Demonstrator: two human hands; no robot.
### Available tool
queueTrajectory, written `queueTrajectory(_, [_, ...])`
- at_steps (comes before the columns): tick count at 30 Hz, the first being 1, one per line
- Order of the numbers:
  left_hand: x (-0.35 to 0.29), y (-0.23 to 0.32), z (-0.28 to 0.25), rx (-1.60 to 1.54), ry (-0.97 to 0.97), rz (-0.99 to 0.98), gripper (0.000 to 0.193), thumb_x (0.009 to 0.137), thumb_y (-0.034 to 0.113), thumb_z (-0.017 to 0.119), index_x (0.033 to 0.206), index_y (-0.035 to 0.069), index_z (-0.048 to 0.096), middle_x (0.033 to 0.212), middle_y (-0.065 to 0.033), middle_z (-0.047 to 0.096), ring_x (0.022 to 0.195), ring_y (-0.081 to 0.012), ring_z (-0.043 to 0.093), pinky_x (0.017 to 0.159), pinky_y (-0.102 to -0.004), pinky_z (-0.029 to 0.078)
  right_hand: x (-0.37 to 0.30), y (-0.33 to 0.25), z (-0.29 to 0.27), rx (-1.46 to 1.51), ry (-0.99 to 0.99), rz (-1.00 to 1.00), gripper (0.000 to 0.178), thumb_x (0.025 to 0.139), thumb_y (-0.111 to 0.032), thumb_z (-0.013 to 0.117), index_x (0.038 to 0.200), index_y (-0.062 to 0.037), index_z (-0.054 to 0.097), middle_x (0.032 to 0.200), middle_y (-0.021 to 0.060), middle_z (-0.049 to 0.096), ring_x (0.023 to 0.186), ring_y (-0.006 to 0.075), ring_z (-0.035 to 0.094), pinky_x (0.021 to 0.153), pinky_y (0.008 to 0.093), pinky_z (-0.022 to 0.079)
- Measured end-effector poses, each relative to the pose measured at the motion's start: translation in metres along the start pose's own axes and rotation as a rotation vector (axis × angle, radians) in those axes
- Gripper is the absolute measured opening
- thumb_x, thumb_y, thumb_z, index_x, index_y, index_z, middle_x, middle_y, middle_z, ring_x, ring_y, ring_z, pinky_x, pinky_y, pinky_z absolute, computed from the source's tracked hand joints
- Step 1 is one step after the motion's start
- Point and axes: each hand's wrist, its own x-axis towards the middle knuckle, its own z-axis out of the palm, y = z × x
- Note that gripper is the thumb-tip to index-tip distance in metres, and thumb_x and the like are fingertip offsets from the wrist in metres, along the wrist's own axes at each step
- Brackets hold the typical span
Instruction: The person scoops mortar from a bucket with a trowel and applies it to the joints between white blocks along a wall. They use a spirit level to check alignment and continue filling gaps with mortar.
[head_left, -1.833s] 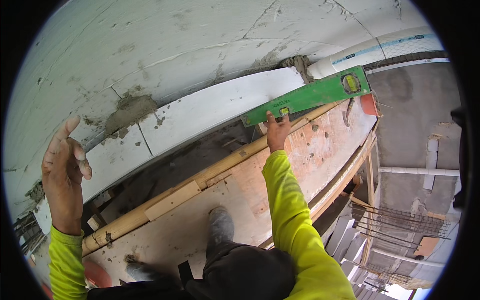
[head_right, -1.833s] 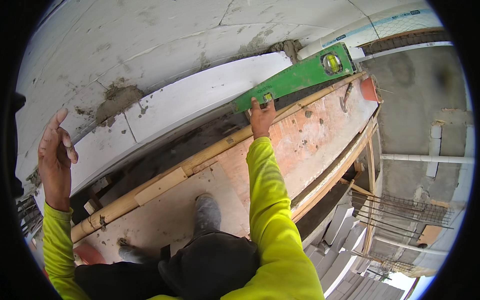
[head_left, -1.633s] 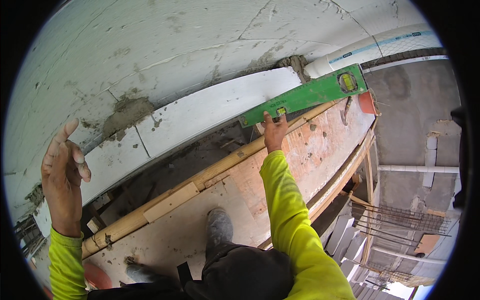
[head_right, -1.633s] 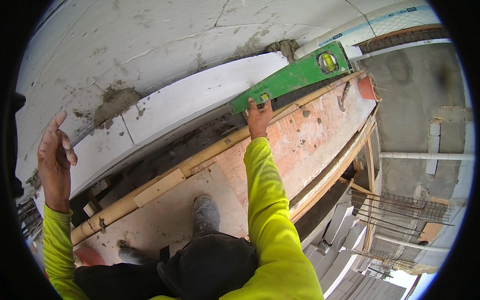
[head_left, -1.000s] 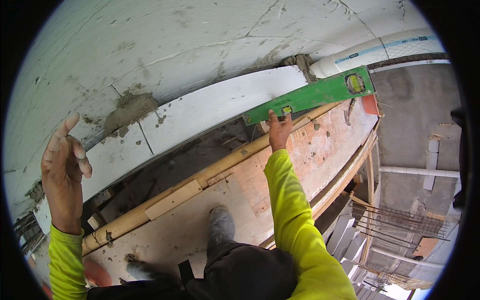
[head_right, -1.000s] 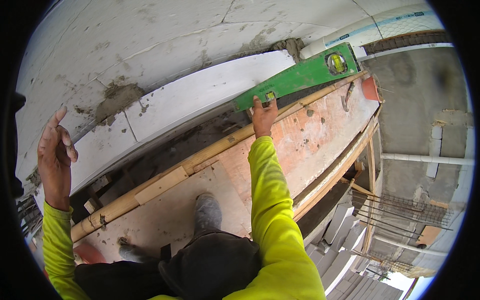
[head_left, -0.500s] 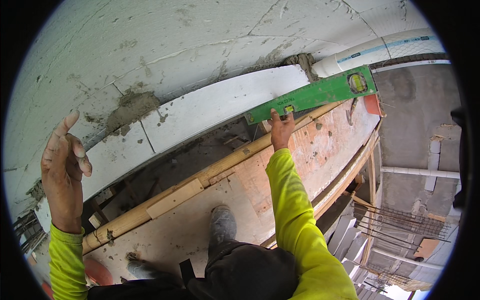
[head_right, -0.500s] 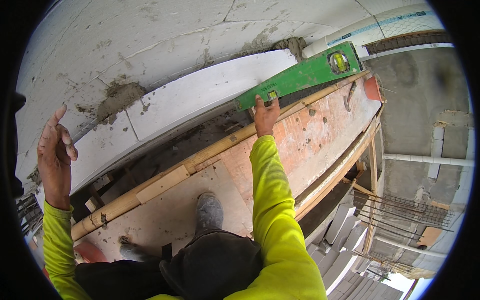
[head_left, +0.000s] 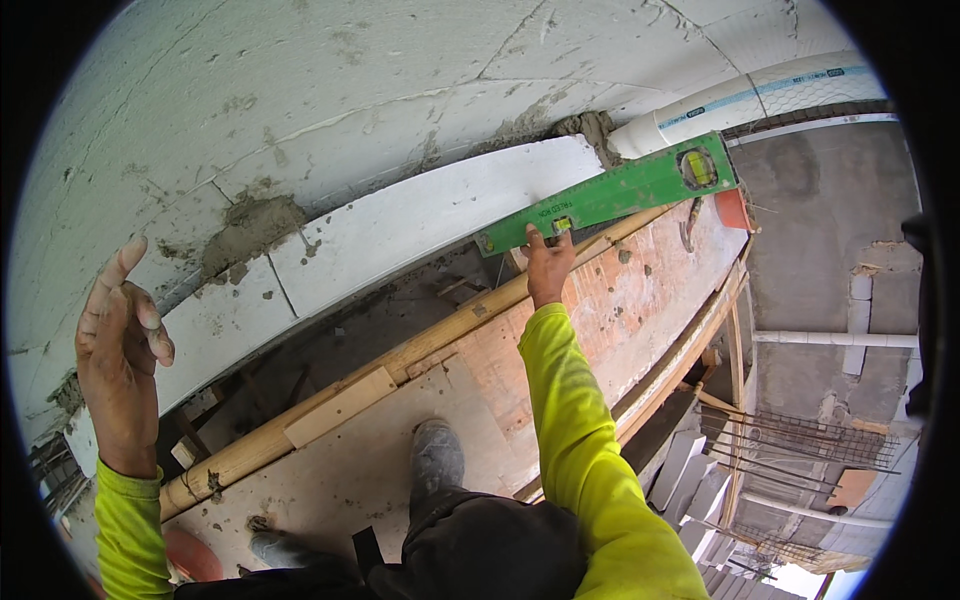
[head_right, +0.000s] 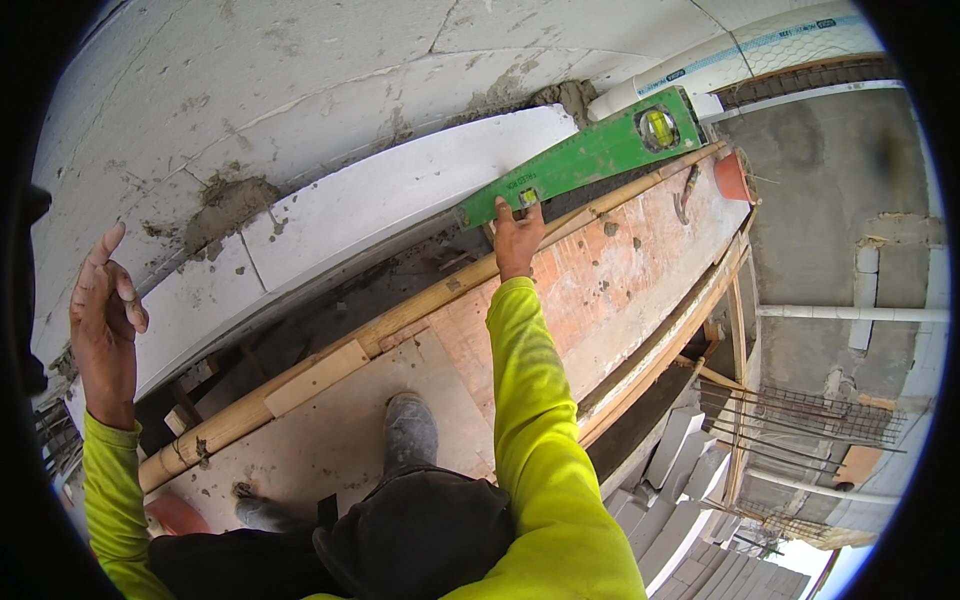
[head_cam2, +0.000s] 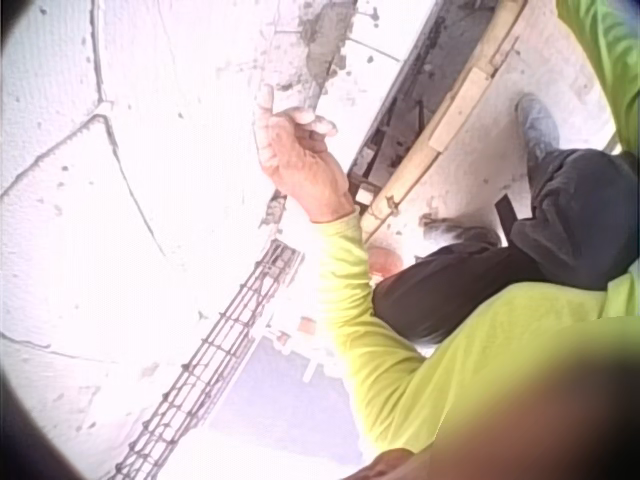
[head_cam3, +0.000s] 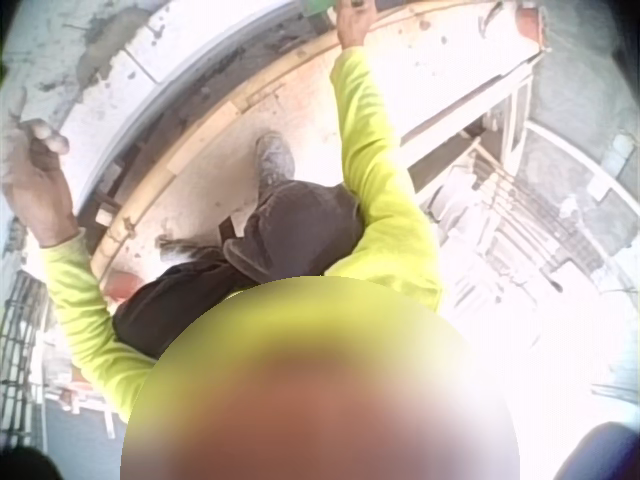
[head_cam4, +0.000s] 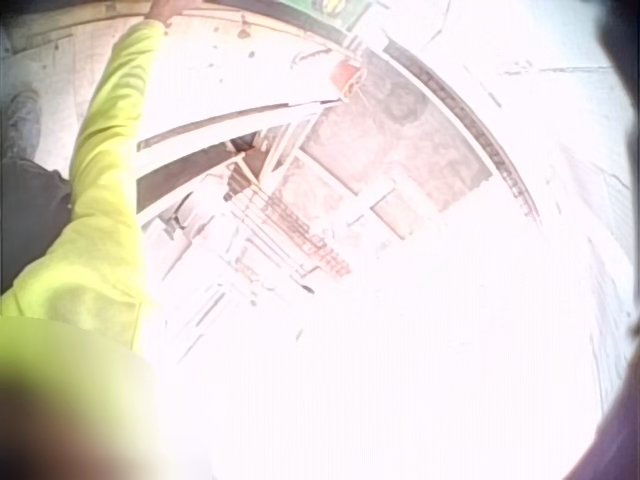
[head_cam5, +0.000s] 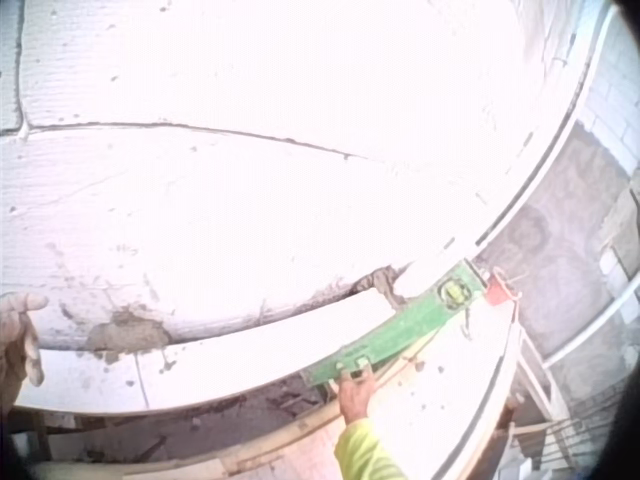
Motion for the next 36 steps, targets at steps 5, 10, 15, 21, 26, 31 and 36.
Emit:
queueTrajectory(5, [0.0,-0.001,-0.002,-0.004,-0.004,0.001,0.052,0.106,0.036,0.048,0.143,0.001,0.049,0.076,0.0046,0.051,0.056,-0.0011,0.047,0.05,-0.0168,0.041,0.002,0.003,0.0,0.007,-0.003,0.011,0.03,0.091,0.002,0.065,0.118,0.0047,0.053,0.101,0.0082,0.066,0.085,0.0122,0.062,0.07,0.0261,0.052])
queueTrajectory(10, [0.0,0.006,0.005,0.008,0.015,0.009,0.052,0.106,0.037,0.048,0.142,0.0,0.05,0.076,0.0046,0.051,0.055,-0.0012,0.048,0.05,-0.0166,0.041,0.0,0.001,-0.002,0.006,-0.015,0.014,0.031,0.091,-0.001,0.067,0.12,0.0028,0.055,0.101,0.0064,0.066,0.084,0.0121,0.062,0.069,0.0263,0.051])
queueTrajectory(15, [-0.005,0.028,-0.006,-0.041,0.02,0.053,0.043,0.105,0.027,0.048,0.134,-0.003,0.056,0.074,0.0017,0.056,0.057,-0.0034,0.052,0.052,-0.0168,0.044,-0.032,-0.049,-0.022,-0.059,0.053,-0.121,0.026,0.092,-0.005,0.068,0.116,0.0014,0.059,0.098,0.003,0.066,0.088,0.0097,0.059,0.081,0.0255,0.05])
queueTrajectory(21, [-0.028,0.034,-0.026,-0.148,0.014,-0.076,0.035,0.103,0.021,0.05,0.129,0.001,0.062,0.078,-0.0001,0.062,0.06,-0.0068,0.057,0.057,-0.0207,0.05,-0.119,-0.157,-0.047,0.142,-0.012,-0.272,0.054,0.094,-0.025,0.063,0.133,0.0094,0.047,0.124,0.024,0.062,0.111,0.0298,0.063,0.098,0.0415,0.052])
queueTrajectory(26, [-0.055,0.044,-0.063,-0.079,0.013,-0.065,0.034,0.104,0.02,0.048,0.129,0.002,0.062,0.081,-0.0009,0.063,0.066,-0.0069,0.06,0.061,-0.0209,0.051,-0.164,-0.178,-0.033,0.083,-0.296,-0.384,0.065,0.088,-0.027,0.065,0.136,0.0108,0.044,0.127,0.0258,0.058,0.111,0.0336,0.061,0.099,0.0466,0.05])
queueTrajectory(31, [-0.102,0.038,-0.124,-0.044,0.077,-0.111,0.036,0.103,0.022,0.05,0.131,0.002,0.061,0.089,-0.0032,0.066,0.073,-0.0095,0.065,0.068,-0.023,0.055,-0.199,-0.163,-0.005,-0.107,-0.746,-0.233,0.06,0.079,-0.012,0.068,0.131,0.0094,0.047,0.117,0.0243,0.062,0.101,0.0323,0.064,0.094,0.0432,0.05])
queueTrajectory(36, [-0.17,-0.003,-0.167,-0.168,-0.037,-0.269,0.057,0.098,0.036,0.061,0.142,0.001,0.049,0.113,-0.0074,0.065,0.098,-0.0149,0.066,0.081,-0.0271,0.056,-0.225,-0.161,0.067,-0.371,-1.401,-0.568,0.056,0.073,-0.002,0.068,0.126,0.0066,0.053,0.109,0.025,0.063,0.093,0.0386,0.067,0.087,0.0413,0.052])
